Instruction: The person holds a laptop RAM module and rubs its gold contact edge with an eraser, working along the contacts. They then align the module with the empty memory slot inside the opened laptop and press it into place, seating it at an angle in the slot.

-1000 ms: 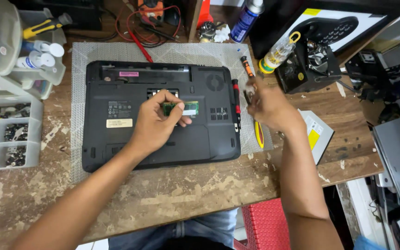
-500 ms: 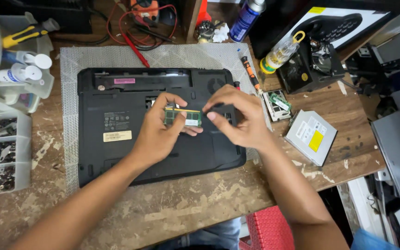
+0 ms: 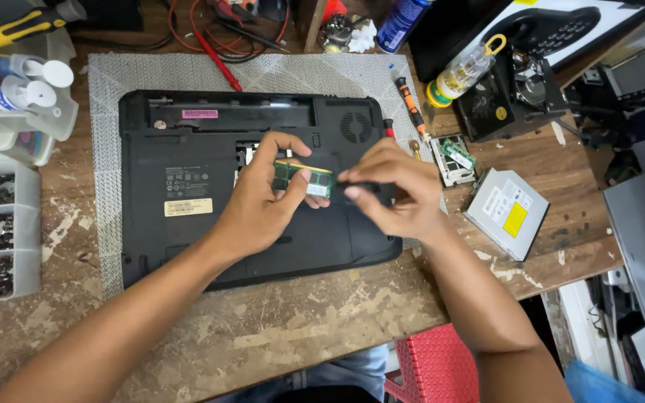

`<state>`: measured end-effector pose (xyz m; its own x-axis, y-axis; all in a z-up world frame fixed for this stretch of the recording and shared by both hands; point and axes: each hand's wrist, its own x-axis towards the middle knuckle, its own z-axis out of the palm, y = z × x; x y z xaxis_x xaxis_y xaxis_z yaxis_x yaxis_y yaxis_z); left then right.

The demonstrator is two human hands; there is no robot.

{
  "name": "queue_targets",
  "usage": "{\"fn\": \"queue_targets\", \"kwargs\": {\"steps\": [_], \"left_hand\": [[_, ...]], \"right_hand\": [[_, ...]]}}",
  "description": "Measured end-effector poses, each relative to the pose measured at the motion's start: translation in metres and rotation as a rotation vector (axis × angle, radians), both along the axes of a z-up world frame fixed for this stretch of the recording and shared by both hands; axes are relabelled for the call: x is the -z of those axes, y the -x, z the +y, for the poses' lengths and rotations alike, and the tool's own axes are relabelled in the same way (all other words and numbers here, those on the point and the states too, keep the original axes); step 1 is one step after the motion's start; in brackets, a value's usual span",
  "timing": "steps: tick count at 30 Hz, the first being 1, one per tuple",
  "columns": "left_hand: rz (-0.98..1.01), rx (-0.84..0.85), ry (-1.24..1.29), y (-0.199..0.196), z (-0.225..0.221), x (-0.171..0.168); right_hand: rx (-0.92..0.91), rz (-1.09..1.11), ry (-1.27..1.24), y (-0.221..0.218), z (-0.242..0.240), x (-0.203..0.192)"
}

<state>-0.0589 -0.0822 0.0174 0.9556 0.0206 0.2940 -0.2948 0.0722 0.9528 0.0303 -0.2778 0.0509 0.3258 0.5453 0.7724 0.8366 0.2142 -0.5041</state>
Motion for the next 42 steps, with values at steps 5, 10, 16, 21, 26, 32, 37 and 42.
{"fn": "queue_targets", "kwargs": {"steps": [5, 10, 16, 21, 26, 32, 37, 42], "left_hand": [[0.003, 0.008, -0.034, 0.003, 0.000, -0.005], [-0.008, -0.003, -0.058, 0.001, -0.003, -0.002], [-0.002, 0.030, -0.055, 0.005, -0.001, -0.007], [0.006, 0.028, -0.068, 0.005, -0.001, -0.009], [0.016, 0.064, -0.119, 0.004, -0.001, -0.006], [0.023, 0.080, -0.183, 0.006, -0.002, -0.012], [0.016, 0.080, -0.208, 0.005, 0.000, -0.011], [0.007, 0.109, -0.156, 0.004, -0.002, -0.002]], "right_hand": [[0.063, -0.095, 0.043, 0.000, 0.002, -0.001], [0.050, -0.065, 0.015, -0.003, -0.007, 0.003], [0.057, -0.102, 0.046, -0.017, -0.011, 0.033], [0.015, 0.043, 0.027, -0.011, -0.014, 0.019], [0.039, -0.008, 0.073, 0.005, 0.005, 0.002], [0.038, -0.004, 0.060, 0.008, 0.003, -0.003], [0.081, -0.155, 0.096, 0.005, 0.003, -0.003], [-0.008, -0.030, 0.044, 0.005, -0.002, -0.006]]}}
